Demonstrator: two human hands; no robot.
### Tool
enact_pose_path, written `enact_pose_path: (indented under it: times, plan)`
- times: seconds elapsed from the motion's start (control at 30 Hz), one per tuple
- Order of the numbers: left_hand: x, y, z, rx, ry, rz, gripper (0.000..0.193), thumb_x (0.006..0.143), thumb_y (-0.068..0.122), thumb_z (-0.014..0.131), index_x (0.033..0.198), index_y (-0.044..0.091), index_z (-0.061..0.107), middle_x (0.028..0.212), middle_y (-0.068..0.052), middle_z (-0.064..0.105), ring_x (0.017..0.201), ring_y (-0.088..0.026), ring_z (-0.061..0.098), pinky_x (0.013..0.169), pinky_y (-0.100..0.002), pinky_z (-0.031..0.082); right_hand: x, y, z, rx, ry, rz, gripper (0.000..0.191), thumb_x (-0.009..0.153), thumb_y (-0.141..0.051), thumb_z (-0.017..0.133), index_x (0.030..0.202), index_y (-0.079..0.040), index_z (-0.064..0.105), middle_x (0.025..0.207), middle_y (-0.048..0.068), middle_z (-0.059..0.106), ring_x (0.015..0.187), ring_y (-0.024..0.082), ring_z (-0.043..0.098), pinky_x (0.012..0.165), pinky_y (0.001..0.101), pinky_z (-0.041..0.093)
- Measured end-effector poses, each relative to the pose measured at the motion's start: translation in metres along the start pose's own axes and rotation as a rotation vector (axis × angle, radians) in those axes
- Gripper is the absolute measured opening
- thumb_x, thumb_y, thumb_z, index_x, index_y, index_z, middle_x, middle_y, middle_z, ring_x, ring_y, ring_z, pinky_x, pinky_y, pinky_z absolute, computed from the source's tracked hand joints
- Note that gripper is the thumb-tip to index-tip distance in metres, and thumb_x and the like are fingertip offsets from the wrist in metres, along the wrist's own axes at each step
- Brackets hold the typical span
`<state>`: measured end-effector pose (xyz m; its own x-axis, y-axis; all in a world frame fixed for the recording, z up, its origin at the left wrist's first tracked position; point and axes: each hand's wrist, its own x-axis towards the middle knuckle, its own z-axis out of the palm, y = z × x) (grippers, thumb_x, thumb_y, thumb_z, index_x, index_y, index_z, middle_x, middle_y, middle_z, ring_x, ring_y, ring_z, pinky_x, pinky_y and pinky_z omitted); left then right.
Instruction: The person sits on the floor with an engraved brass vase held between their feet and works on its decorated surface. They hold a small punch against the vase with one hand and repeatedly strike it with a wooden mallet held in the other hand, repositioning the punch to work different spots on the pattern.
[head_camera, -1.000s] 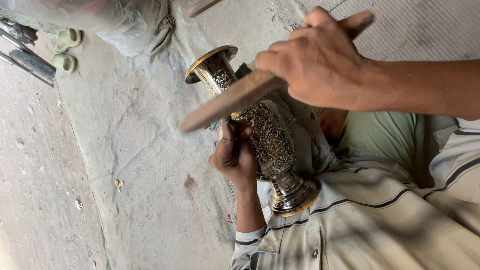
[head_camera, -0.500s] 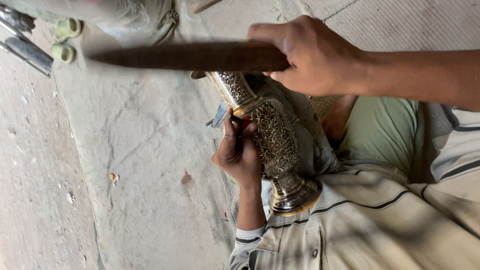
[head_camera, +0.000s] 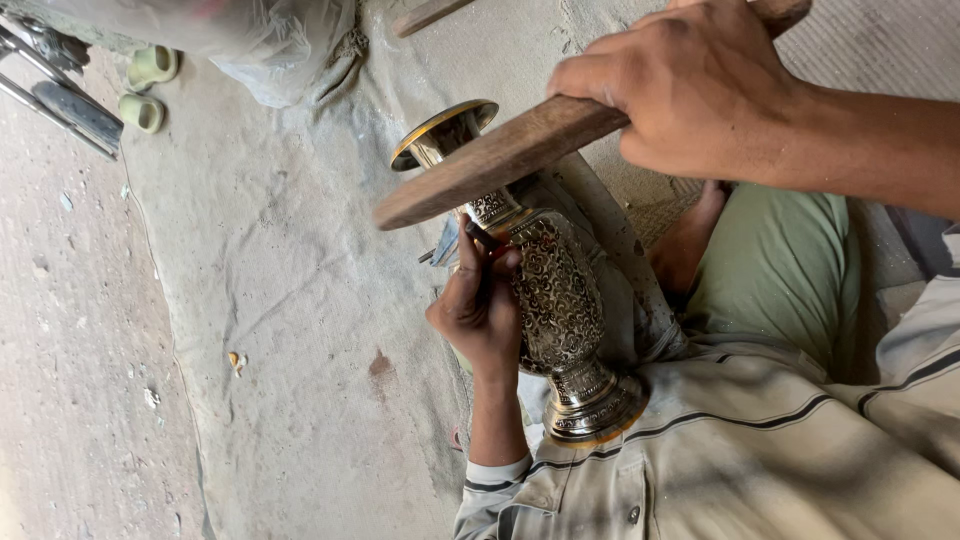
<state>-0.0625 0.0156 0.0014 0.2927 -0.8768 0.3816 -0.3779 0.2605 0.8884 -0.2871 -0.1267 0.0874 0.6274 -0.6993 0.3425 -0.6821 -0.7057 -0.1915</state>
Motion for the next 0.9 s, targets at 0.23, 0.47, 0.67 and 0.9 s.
enact_pose_path:
  times: [0.23,0.47,0.67,0.9]
  plan:
    - [-0.006,-0.002,0.007,-0.094,0.104,-0.009,0.055,0.090,-0.025,0.059,0.141,-0.006,0.059,0.106,-0.011,0.074,0.098,-0.012,0.072,0.093,-0.028,0.061,0.022,-0.015,-0.001,0.446,-0.100,0.091,0.043,0.076,-0.001,0.070,0.113,-0.023,0.070,0.082,0.002,0.075,0.070,0.021,0.074,0.069,0.0419,0.058]
    - [-0.007,-0.005,0.006,-0.125,0.125,-0.023,0.051,0.087,-0.027,0.052,0.134,-0.011,0.062,0.108,-0.012,0.074,0.096,-0.013,0.071,0.090,-0.029,0.061,0.018,-0.012,0.005,0.157,-0.135,-0.027,0.039,0.080,0.001,0.067,0.111,-0.022,0.075,0.075,0.005,0.074,0.061,0.021,0.072,0.066,0.0411,0.057]
    - [-0.007,-0.003,0.006,-0.146,0.120,-0.025,0.049,0.088,-0.027,0.055,0.133,-0.011,0.063,0.113,-0.014,0.073,0.099,-0.013,0.070,0.089,-0.029,0.062,0.016,-0.015,0.007,0.080,-0.048,-0.098,0.026,0.086,0.001,0.069,0.105,-0.017,0.074,0.073,0.003,0.072,0.059,0.017,0.068,0.059,0.0360,0.056]
    - [-0.006,-0.004,0.005,-0.072,0.113,-0.017,0.054,0.087,-0.026,0.058,0.139,-0.009,0.060,0.107,-0.012,0.076,0.096,-0.011,0.070,0.096,-0.028,0.059,0.013,-0.014,0.007,0.243,0.007,-0.061,0.036,0.073,0.005,0.067,0.103,-0.014,0.072,0.076,0.004,0.072,0.060,0.018,0.069,0.060,0.0374,0.054]
